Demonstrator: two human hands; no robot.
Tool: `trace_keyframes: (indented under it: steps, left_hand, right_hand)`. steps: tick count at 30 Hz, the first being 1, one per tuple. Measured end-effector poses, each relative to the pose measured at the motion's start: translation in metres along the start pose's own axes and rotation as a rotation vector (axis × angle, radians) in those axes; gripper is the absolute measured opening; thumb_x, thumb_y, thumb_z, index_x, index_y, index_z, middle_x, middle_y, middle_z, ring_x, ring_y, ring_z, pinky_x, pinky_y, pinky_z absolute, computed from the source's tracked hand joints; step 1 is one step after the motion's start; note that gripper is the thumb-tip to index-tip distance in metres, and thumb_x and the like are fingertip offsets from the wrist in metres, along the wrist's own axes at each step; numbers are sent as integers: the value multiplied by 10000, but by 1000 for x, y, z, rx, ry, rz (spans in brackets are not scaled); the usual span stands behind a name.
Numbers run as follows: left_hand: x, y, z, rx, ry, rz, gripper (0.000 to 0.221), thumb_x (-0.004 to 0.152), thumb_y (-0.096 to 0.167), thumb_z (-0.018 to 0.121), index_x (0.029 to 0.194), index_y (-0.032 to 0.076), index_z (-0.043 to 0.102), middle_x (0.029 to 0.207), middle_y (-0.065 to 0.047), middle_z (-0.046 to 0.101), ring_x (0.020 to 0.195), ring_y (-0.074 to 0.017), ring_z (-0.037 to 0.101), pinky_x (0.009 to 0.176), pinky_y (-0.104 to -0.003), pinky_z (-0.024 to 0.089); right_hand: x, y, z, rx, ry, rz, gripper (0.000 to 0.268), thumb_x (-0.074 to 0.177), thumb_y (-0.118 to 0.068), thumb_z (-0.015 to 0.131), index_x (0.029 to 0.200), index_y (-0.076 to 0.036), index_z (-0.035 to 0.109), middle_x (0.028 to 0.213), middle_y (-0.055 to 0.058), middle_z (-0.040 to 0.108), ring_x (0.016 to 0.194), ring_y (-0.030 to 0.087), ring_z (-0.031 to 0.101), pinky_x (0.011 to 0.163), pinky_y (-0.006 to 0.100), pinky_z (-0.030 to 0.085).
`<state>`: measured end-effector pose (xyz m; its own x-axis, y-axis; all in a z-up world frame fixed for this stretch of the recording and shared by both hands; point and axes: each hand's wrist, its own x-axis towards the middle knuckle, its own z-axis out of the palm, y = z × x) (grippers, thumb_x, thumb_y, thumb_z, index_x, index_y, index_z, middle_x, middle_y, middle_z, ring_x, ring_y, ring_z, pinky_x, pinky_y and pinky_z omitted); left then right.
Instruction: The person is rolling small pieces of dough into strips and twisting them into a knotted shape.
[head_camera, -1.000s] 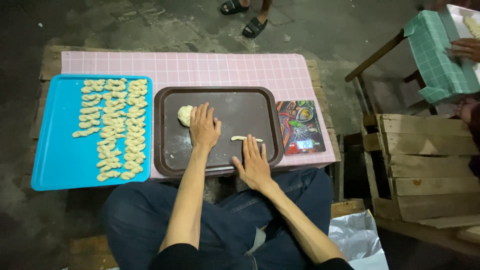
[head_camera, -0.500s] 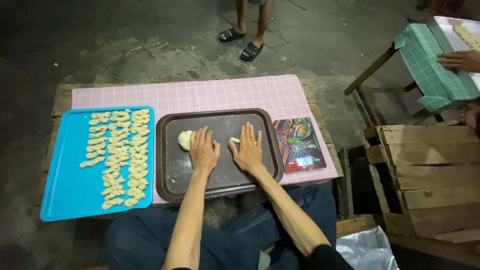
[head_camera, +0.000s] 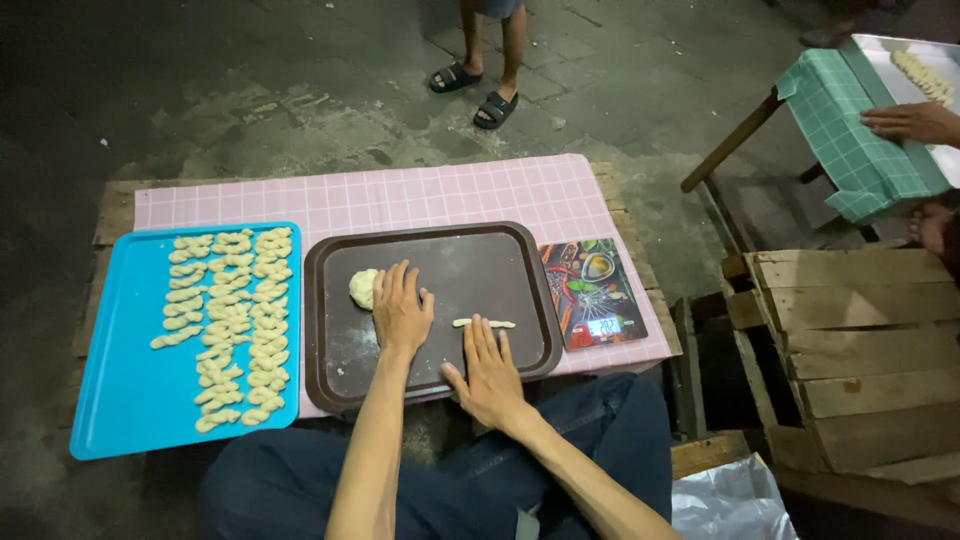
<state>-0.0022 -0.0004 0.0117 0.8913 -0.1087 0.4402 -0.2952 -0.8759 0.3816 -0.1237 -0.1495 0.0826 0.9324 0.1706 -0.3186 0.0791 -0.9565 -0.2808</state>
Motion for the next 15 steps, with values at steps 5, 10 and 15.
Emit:
trace_keyframes:
  steps: [5,10,15]
  left_hand:
    - [0,-2,5,3,4,2,357,898,198,601,1193,23,703,1311,-164,675,1302,-285,606,1231,-431,290]
    - [1,-2,3,-4,10,7,351,904,202,603,1186,23,710,1307,-166,678,1297,-283,609,1233,-428,290]
    - [3,-1,1,10,-29,-7,364,906,208,588,1200,31,706,1323,-152,670,1306,-266,605,1237,-420,282]
  right_hand:
    - [50,13,3,-40,98,-12,800,1086,-553,266,1584,72,225,1676,282,162,1580,369,105,1258,538,20]
    - [124,43,-3,-53,218,90,831,1076,-594,217,1590,59,226,1681,270,176,1588,351,127,1276,527,11]
    - [142,44,-11,-52,253,142,840,1069,-605,218,1599,46,217,1695,248,152,1594,336,104,1282,526,-8]
